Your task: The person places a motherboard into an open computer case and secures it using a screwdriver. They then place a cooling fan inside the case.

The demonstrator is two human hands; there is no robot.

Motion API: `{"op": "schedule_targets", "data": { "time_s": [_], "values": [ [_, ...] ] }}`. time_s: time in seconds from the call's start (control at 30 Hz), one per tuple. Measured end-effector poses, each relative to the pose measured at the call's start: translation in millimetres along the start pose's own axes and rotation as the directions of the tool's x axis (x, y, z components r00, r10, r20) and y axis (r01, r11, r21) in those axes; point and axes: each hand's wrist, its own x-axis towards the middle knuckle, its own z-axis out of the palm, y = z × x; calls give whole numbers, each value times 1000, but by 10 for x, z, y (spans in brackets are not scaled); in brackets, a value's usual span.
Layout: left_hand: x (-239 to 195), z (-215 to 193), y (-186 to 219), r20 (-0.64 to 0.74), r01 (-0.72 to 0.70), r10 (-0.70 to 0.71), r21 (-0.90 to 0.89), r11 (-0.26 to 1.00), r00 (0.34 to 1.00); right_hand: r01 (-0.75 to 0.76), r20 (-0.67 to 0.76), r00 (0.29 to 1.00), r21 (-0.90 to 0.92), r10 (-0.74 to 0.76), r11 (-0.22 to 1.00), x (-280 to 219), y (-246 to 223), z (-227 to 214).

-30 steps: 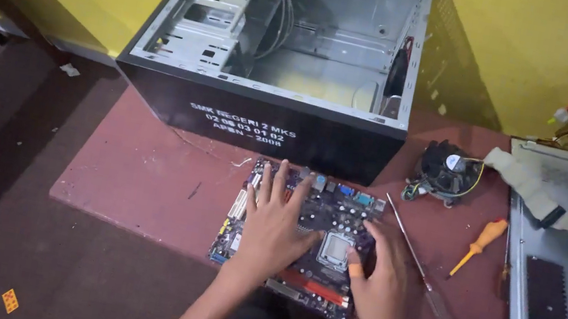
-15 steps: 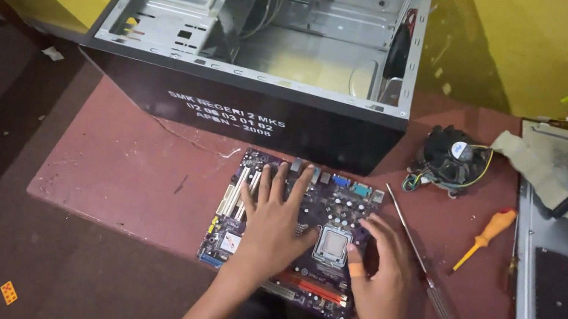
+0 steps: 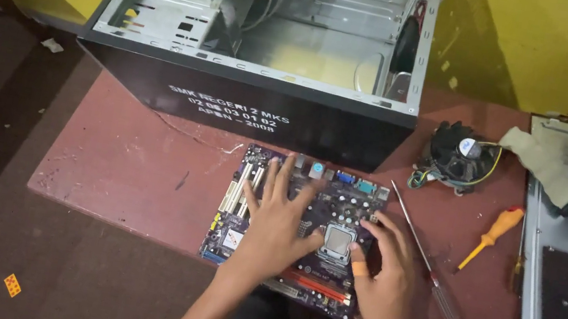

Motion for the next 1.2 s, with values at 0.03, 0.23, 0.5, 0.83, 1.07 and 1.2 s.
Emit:
{"op": "schedule_targets", "data": {
  "time_s": [0.03,0.23,0.5,0.83,1.07,1.2],
  "values": [
    [-42,-52,30,-53,-76,76,-8,997,996,23,-24,999,28,-22,999,-12,15,5],
    [-495,-6,44,-244,-368,357,0,930,901,-1,-21,1000,-65,-1,998,-19,-105,-89],
    [-784,330,-188,-309,-459,423,-51,887,852,384,229,909,-142,-347,912,24,55,-174],
    [-758,289,-154,-355,-496,454,-33,868,817,604,498,736,-179,-458,777,345,157,-290],
    [-743,274,-150,-367,-502,456,-35,864,811,757,386,640,-171,-665,630,379,106,-333],
    [-747,259,-142,-336,-490,454,-28,871,826,622,220,777,-128,-590,772,405,142,-310]
  ]
}}
